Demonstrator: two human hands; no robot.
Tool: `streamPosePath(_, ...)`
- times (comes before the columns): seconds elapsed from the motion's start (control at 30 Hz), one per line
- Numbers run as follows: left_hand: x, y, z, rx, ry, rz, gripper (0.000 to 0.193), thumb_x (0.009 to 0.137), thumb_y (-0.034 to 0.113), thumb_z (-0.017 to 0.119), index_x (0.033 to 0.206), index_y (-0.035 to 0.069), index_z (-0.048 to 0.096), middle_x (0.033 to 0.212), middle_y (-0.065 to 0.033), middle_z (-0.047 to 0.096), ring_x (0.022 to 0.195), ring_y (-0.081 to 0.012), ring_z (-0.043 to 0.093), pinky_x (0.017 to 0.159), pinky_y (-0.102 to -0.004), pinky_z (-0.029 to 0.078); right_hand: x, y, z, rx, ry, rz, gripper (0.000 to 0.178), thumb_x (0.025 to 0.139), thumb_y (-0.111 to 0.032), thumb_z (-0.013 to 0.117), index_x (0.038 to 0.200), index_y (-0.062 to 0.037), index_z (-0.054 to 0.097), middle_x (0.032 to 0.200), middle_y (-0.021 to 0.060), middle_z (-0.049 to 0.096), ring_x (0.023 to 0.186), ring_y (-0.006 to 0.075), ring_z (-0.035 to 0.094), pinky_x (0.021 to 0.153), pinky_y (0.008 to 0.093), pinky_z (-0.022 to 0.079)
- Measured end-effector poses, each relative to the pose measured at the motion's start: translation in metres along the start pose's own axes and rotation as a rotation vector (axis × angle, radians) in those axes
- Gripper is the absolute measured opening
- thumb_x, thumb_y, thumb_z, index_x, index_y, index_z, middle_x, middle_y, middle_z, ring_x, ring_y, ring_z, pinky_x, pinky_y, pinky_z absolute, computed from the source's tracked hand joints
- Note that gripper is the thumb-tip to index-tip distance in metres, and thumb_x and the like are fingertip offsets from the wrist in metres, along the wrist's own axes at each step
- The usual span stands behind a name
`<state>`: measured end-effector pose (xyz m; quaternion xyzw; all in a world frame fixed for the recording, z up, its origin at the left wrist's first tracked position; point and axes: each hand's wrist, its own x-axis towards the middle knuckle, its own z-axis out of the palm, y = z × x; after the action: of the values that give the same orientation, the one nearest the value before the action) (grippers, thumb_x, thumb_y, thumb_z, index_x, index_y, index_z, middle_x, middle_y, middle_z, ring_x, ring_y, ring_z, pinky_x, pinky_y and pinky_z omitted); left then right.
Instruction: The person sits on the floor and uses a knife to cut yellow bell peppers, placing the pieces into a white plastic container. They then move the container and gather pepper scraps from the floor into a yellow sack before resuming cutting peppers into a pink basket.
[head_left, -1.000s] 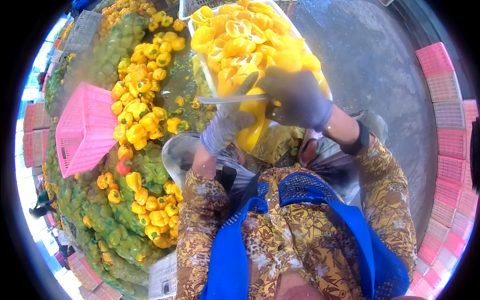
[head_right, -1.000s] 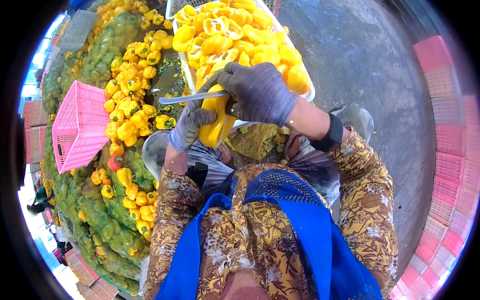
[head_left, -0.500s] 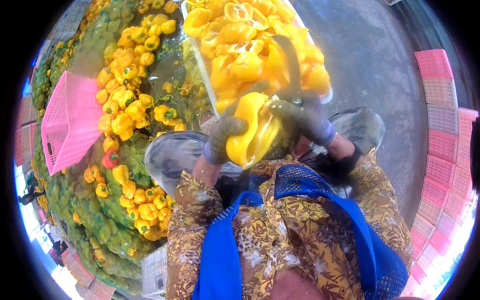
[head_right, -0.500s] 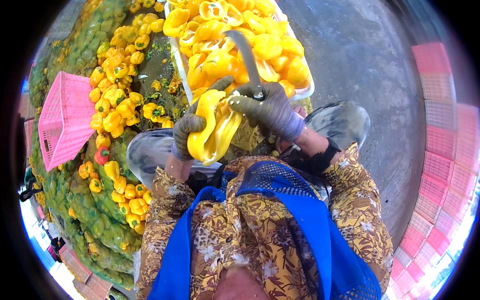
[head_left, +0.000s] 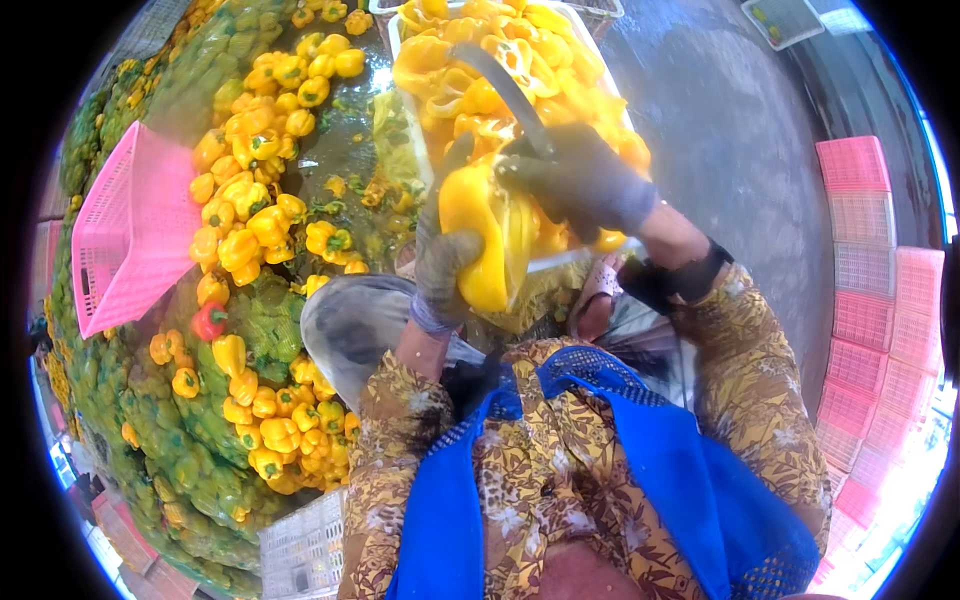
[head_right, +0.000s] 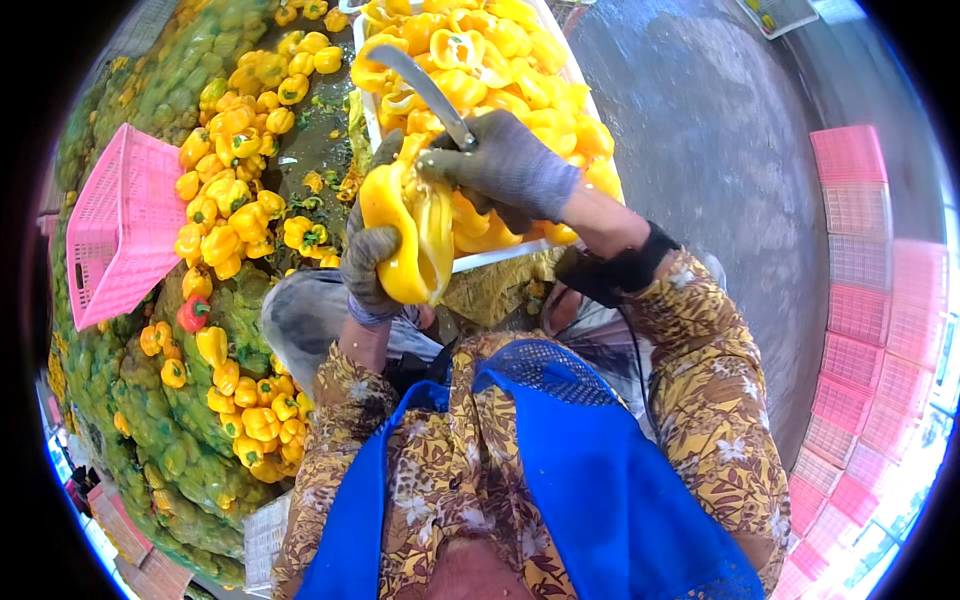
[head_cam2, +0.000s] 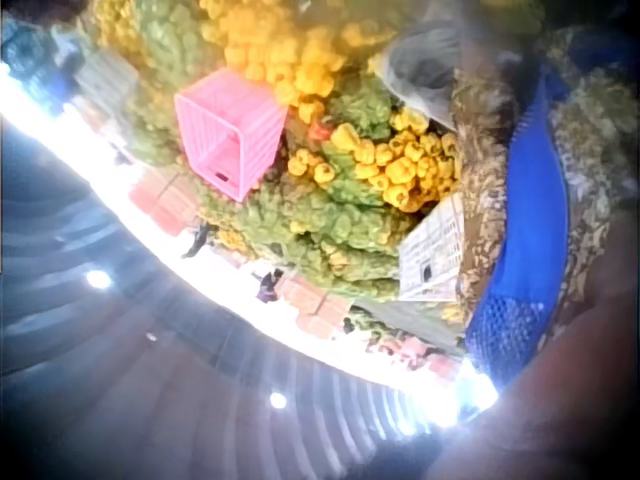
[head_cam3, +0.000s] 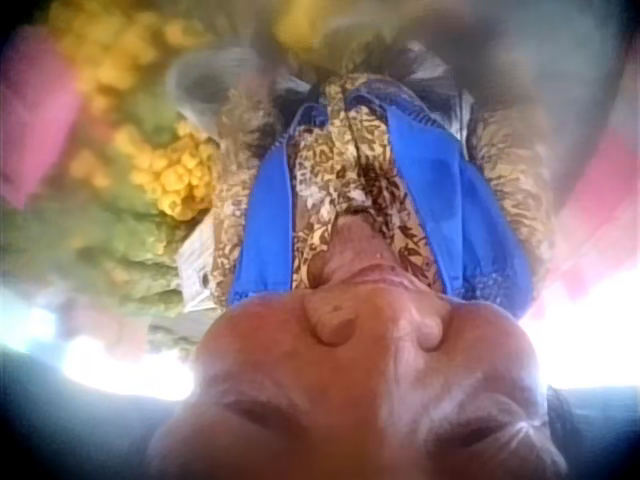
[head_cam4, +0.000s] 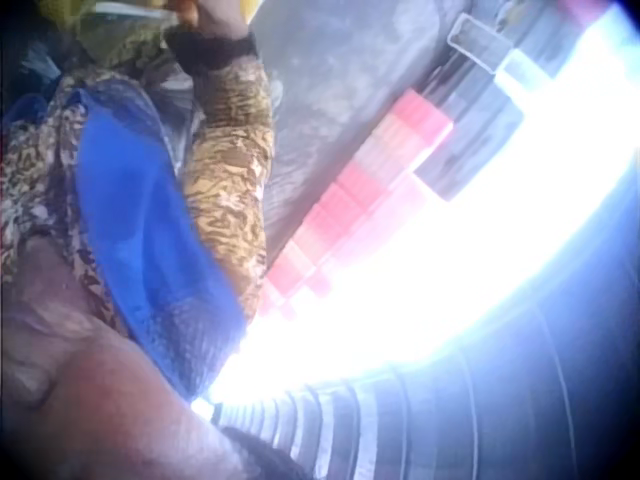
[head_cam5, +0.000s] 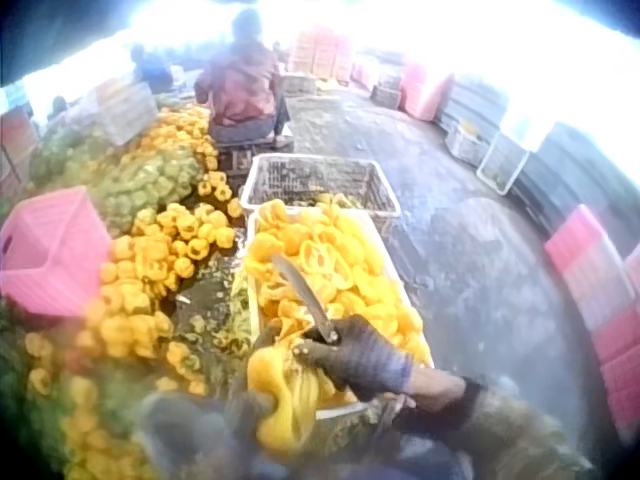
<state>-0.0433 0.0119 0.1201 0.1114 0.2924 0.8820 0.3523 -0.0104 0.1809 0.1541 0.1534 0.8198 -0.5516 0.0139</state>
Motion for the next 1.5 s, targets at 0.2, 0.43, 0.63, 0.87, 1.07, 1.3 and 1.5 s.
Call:
streamPosePath(0.2,0.004,0.004,-0.022,0.261,-0.104,-0.028,0.096,0.062,0.033,0.072,0.142,0.004,0.028,0.134,-0.0096,0.043,0.115,-0.0166,0.048,0.095,-0.0276,0.039,-0.005,-0.006,-0.017,0.074,-0.257,0.129,0.031,0.081,-0.026,0.065,0.096,0.0019,0.064,0.051,0.0011,0.05,0.035,0.0066,0.043,0.034,0.0214,0.033)
streamPosePath(0.43,0.006,0.005,-0.029,0.309,-0.084,-0.006,0.099,0.059,0.029,0.076,0.14,-0.001,0.029,0.131,-0.0137,0.045,0.115,-0.0214,0.05,0.099,-0.0321,0.039,-0.02,-0.005,-0.001,0.719,-0.266,0.327,0.028,0.083,-0.023,0.064,0.095,0.0026,0.061,0.051,-0.0031,0.044,0.038,0.0035,0.039,0.036,0.0183,0.029)
streamPosePath(0.63,0.004,0.007,-0.031,0.468,0.07,-0.002,0.091,0.062,0.032,0.074,0.138,-0.001,0.035,0.127,-0.0118,0.049,0.11,-0.0185,0.052,0.094,-0.0303,0.042,0.04,0.006,-0.087,0.52,-0.195,-0.109,0.03,0.084,-0.025,0.063,0.103,-0.0023,0.06,0.074,0.0005,0.057,0.06,0.0057,0.051,0.047,0.0189,0.039)
streamPosePath(0.87,0.014,-0.004,-0.031,0.918,0.052,0.157,0.078,0.065,0.01,0.057,0.139,0.005,0.033,0.116,-0.0122,0.058,0.097,-0.0166,0.059,0.083,-0.028,0.047,0.033,0.027,-0.094,-0.631,0.089,-0.494,0.042,0.073,-0.007,0.067,0.115,-0.0114,0.059,0.107,0.0107,0.064,0.093,0.0256,0.062,0.081,0.0338,0.05)
streamPosePath(1.07,0.017,-0.008,-0.025,1.115,0.049,0.088,0.077,0.065,0.009,0.057,0.138,0.0,0.033,0.124,-0.0171,0.051,0.105,-0.0228,0.056,0.089,-0.0309,0.046,0.012,0.062,-0.063,-0.894,-0.119,-0.454,0.041,0.073,-0.001,0.057,0.11,-0.0167,0.062,0.126,0.0014,0.052,0.087,0.0258,0.062,0.073,0.0337,0.052)
streamPosePath(1.3,0.018,-0.006,-0.026,1.136,0.084,0.169,0.072,0.063,0.004,0.054,0.133,-0.002,0.038,0.119,-0.0154,0.052,0.104,-0.0218,0.055,0.091,-0.0311,0.045,-0.001,0.074,-0.072,-0.534,0.299,-0.691,0.041,0.065,-0.005,0.072,0.104,-0.0109,0.06,0.11,0.0053,0.061,0.089,0.0254,0.063,0.073,0.0323,0.053)
streamPosePath(1.5,0.02,-0.013,-0.032,1.108,0.056,0.222,0.073,0.063,0.003,0.054,0.134,0.0,0.038,0.121,-0.0146,0.05,0.106,-0.0222,0.054,0.091,-0.0312,0.045,-0.036,0.133,-0.05,-0.762,0.349,-0.6,0.044,0.069,-0.004,0.066,0.11,-0.0126,0.054,0.114,0.0072,0.056,0.073,0.0294,0.062,0.062,0.036,0.052)
